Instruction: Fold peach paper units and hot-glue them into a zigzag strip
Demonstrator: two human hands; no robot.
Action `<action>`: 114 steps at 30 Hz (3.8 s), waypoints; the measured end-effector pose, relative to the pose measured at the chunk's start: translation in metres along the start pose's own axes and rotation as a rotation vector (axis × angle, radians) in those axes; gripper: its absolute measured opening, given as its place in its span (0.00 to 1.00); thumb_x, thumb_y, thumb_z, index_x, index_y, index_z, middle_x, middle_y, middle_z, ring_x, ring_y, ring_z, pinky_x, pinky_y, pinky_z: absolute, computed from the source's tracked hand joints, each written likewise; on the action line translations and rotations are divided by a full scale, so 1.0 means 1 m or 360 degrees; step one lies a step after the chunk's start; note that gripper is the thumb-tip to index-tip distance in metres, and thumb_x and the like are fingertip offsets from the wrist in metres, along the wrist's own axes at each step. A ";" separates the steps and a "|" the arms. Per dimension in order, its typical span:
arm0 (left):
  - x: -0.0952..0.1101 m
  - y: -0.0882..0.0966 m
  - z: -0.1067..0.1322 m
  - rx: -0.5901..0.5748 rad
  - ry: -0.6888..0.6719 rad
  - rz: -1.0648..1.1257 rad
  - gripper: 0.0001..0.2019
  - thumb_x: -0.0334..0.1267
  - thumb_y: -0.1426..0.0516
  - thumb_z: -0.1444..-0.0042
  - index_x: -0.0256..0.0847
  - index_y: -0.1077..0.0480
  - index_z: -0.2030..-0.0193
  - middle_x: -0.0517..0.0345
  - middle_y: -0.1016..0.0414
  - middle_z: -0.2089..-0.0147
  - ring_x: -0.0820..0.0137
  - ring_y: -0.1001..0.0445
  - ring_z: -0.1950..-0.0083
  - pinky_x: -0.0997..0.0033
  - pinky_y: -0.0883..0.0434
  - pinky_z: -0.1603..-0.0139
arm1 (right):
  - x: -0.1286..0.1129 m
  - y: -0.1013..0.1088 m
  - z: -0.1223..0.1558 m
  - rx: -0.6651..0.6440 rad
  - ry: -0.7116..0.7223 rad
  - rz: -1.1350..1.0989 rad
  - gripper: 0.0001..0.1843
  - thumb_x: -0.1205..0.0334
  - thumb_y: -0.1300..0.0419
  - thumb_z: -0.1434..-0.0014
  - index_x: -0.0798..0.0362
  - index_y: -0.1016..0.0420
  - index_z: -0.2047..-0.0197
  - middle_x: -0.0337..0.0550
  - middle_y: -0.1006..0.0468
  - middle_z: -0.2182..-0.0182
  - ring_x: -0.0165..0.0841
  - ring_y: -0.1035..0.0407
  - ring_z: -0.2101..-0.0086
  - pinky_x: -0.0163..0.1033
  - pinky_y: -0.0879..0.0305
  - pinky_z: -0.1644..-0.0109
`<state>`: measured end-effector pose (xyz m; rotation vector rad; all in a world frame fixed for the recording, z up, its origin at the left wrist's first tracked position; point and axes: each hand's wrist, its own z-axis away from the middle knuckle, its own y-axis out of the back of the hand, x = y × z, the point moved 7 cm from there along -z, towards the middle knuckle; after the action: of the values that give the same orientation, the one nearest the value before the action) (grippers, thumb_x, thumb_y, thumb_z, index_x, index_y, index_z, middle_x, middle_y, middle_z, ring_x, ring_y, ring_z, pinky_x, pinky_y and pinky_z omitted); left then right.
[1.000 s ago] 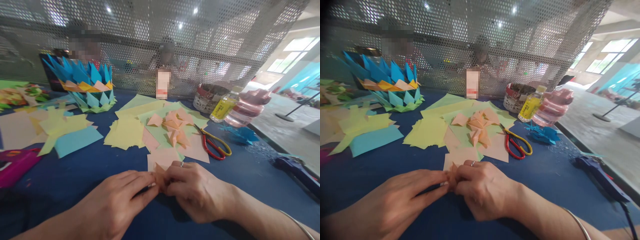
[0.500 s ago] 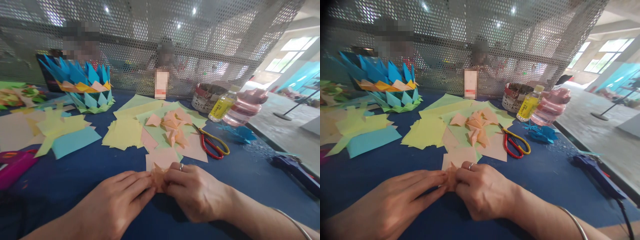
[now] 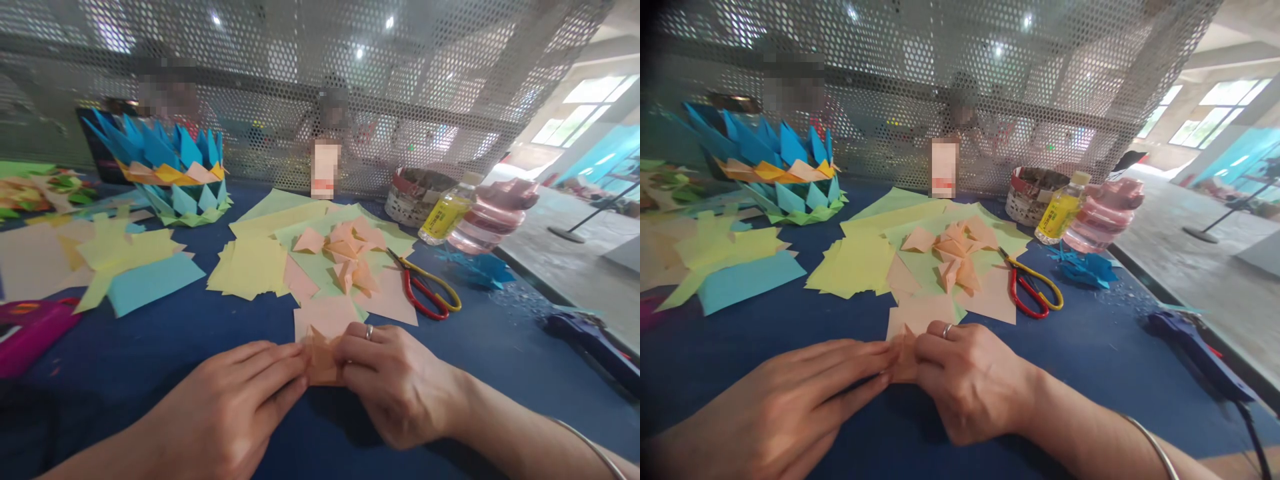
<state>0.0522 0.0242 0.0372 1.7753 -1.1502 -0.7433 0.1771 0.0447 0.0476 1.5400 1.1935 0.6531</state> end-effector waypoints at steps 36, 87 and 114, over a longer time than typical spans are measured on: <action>0.000 0.000 0.004 -0.0072 -0.0040 0.0133 0.24 0.21 0.54 0.43 0.29 0.35 0.40 0.48 0.29 0.39 0.67 0.35 0.36 0.71 0.34 0.36 | 0.023 -0.002 -0.003 -0.0084 -0.0342 -0.0554 0.14 0.80 0.47 0.42 0.58 0.26 0.57 0.46 0.25 0.63 0.32 0.30 0.62 0.36 0.31 0.57; -0.001 -0.010 0.001 0.0229 0.0111 0.0087 0.17 0.39 0.55 0.30 0.41 0.25 0.52 0.57 0.21 0.54 0.71 0.24 0.51 0.77 0.30 0.45 | 0.005 -0.003 0.004 -0.0028 -0.0001 0.0074 0.13 0.75 0.50 0.42 0.59 0.26 0.71 0.48 0.27 0.70 0.32 0.39 0.73 0.36 0.39 0.71; -0.001 0.009 -0.008 0.0214 0.0106 -0.0035 0.13 0.34 0.50 0.33 0.34 0.27 0.48 0.51 0.21 0.50 0.66 0.23 0.48 0.70 0.26 0.44 | 0.020 0.002 -0.002 0.0064 -0.0330 -0.0360 0.07 0.76 0.46 0.42 0.57 0.30 0.64 0.42 0.26 0.70 0.31 0.34 0.68 0.34 0.38 0.63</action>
<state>0.0544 0.0265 0.0485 1.9126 -1.1610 -0.6272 0.1832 0.0641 0.0467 1.4407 1.2050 0.3144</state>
